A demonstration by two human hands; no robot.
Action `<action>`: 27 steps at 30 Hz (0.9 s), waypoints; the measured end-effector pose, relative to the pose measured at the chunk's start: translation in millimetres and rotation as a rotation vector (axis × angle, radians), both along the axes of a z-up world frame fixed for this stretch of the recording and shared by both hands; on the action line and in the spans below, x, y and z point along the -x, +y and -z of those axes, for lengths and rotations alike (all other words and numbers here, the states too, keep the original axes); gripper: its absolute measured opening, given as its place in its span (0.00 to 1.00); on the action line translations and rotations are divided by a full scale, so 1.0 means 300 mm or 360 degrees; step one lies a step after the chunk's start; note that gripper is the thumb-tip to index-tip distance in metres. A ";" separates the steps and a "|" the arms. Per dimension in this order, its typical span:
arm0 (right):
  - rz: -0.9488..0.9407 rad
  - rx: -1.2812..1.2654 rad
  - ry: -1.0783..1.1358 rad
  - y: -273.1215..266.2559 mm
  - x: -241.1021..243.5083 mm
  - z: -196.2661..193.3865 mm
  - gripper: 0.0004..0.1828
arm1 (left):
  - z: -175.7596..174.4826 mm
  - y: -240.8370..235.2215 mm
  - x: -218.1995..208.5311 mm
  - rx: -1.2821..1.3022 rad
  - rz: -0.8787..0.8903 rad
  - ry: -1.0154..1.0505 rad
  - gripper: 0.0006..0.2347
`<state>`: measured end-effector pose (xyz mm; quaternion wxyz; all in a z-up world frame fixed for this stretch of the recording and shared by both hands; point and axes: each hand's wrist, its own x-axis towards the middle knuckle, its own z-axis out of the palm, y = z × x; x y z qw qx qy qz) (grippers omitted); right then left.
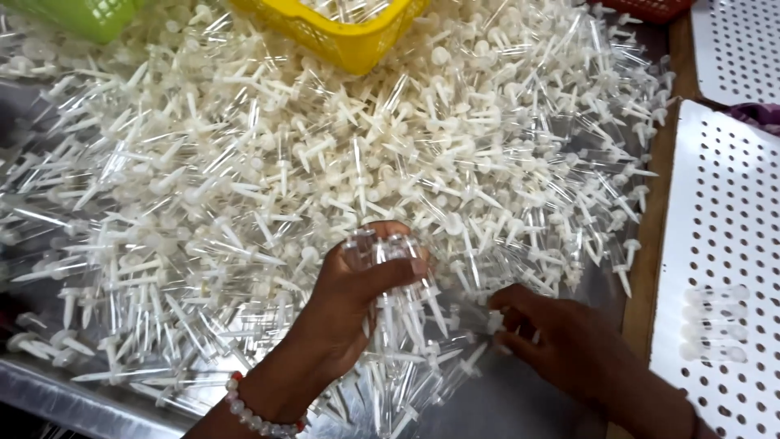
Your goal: The person repeatedly picks up small white plastic pieces and clear tubes from a metal table, inserts the plastic piece into the tube, and places the assembled unit into a perforated white tray. Other workers are visible in the background performing similar actions.
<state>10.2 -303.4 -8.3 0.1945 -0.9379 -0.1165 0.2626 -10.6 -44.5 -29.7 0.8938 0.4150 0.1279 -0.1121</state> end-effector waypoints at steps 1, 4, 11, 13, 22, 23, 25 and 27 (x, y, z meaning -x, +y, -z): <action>0.0105 -0.0038 0.0040 -0.004 -0.005 0.008 0.25 | -0.002 0.004 0.002 0.0068 0.0035 0.0041 0.19; 0.0377 -0.0669 0.0014 -0.081 0.003 0.044 0.24 | 0.017 -0.031 0.007 -0.0070 0.0139 0.0028 0.20; 0.0440 -0.1224 -0.0142 -0.002 0.104 0.095 0.25 | 0.006 -0.093 0.044 -0.0031 0.0167 0.0053 0.23; 0.0320 -0.1273 -0.0118 0.002 0.100 0.074 0.24 | 0.004 -0.098 0.046 -0.0033 0.0108 0.0077 0.22; -0.0659 -0.0566 -0.0045 -0.041 0.066 0.119 0.12 | 0.053 -0.034 0.027 0.0242 0.0016 -0.0197 0.16; -0.0661 -0.0568 -0.0047 -0.047 0.072 0.150 0.12 | 0.048 -0.030 0.023 0.0239 0.0015 -0.0199 0.16; -0.1036 -0.0347 -0.0123 -0.053 0.083 0.212 0.13 | 0.037 -0.019 0.015 0.0202 -0.0070 -0.0069 0.18; -0.0784 -0.0314 0.0007 -0.030 0.049 0.094 0.14 | 0.020 -0.020 0.014 0.0212 -0.0061 -0.0025 0.18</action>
